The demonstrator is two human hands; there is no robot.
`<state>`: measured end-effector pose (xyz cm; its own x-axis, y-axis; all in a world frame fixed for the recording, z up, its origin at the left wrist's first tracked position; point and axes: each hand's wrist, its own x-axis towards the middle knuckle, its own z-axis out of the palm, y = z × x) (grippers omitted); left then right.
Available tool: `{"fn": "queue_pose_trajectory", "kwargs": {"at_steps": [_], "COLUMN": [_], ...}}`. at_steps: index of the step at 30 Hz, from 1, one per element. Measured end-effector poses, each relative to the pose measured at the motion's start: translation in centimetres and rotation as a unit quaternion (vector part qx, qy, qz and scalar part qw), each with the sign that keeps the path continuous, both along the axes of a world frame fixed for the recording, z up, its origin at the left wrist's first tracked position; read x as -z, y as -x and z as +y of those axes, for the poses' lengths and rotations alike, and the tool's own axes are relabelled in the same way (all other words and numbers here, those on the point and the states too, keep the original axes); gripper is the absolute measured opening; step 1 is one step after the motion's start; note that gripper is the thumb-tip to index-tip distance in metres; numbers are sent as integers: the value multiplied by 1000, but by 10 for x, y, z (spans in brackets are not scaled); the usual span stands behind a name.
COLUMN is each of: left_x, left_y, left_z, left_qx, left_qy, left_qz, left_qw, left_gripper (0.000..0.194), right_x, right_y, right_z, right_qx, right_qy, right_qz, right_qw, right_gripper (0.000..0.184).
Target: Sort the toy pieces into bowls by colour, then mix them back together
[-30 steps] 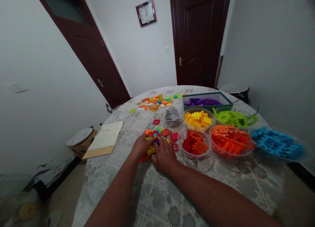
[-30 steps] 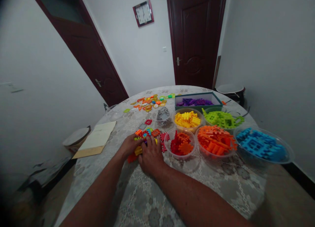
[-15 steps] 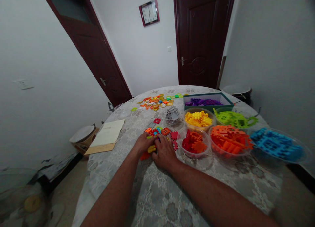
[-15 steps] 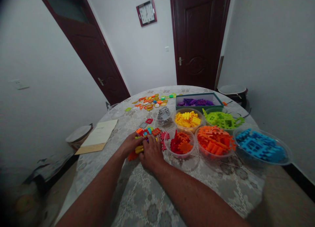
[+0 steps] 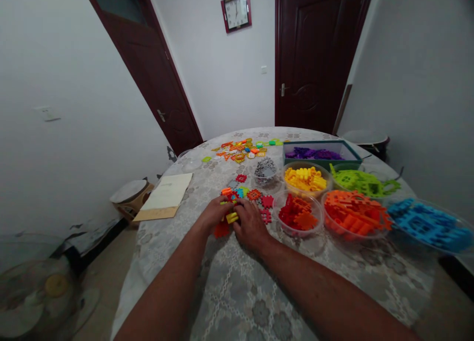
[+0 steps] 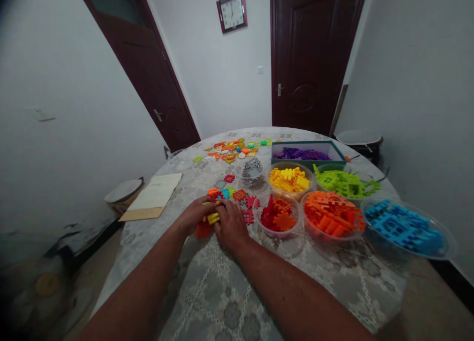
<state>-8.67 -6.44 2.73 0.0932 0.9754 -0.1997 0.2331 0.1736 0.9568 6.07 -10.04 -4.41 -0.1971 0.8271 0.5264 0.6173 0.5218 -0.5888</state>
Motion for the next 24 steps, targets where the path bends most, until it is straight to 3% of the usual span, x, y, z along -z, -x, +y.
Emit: {"fn": "queue_pose_trajectory", "kwargs": {"at_steps": [9, 17, 24], "left_x": [-6, 13, 18], "left_y": [7, 23, 28], "left_z": [-15, -21, -29], "left_qx": [-16, -13, -28], "left_qy": [29, 61, 59], "left_qz": [-154, -294, -349], "left_qw": [988, 954, 935], "left_gripper": [36, 39, 39], "right_x": [-2, -9, -13], "right_y": [4, 2, 4], "right_z": [1, -3, -8], "right_qx": [-63, -110, -138], "right_qy": [-69, -59, -48], "right_qz": [54, -3, 6], "right_qw": [994, 992, 989], "right_gripper": [43, 55, 51]}}
